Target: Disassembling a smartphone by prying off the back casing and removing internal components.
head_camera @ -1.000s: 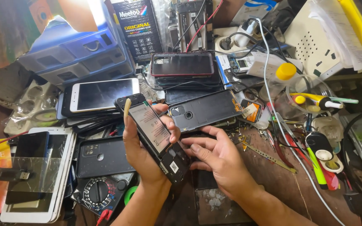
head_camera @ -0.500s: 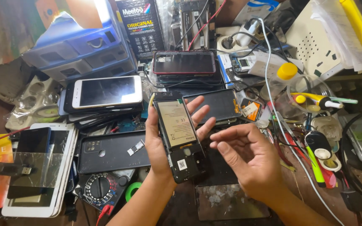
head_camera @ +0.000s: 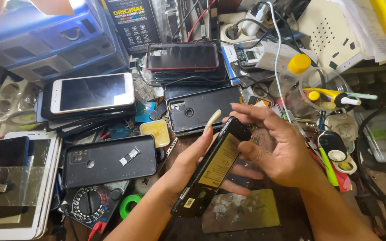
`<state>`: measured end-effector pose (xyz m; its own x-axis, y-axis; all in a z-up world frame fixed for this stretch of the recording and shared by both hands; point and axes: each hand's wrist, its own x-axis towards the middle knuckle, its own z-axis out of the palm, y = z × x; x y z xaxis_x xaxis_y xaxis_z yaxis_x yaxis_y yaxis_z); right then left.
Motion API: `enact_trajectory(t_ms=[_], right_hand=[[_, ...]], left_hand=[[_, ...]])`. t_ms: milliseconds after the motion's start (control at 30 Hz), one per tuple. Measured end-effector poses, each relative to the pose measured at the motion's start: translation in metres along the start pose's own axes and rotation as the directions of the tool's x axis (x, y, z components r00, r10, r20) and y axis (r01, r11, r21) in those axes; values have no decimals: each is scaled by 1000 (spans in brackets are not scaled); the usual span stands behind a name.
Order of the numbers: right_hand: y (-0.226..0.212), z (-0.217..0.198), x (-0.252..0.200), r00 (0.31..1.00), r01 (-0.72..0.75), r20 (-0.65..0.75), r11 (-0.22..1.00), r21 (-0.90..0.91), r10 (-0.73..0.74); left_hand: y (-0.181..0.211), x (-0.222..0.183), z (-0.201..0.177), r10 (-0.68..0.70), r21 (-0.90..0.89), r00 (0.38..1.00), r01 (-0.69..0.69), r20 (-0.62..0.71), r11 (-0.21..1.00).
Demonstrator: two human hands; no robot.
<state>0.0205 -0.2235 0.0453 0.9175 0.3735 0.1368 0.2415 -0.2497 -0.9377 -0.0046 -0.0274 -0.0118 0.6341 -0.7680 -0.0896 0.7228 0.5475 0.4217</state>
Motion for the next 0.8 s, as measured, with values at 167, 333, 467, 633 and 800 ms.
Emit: enact_trajectory(t_ms=[167,333,467,633,800], right_hand=[[32,-6,-9,998,70,16,992,-103,-68],[35,-13,-9,964,250,-123,962,108,-236],[34,-11,-7,962,242,-146,967,76,-229],[29,-3,-7,974,133,-187,991,22,-127],[21,-2,-4,961,159,-232,987,15,-151]], left_hand=[[-8,1,3,15,136,998,-7,-60,991],[17,-12,31,69,557,987,24,-145,830],[12,-12,29,103,653,994,-51,-41,755],[1,-6,33,186,610,981,-111,-61,784],[-9,-2,29,321,494,944,-242,-80,835]])
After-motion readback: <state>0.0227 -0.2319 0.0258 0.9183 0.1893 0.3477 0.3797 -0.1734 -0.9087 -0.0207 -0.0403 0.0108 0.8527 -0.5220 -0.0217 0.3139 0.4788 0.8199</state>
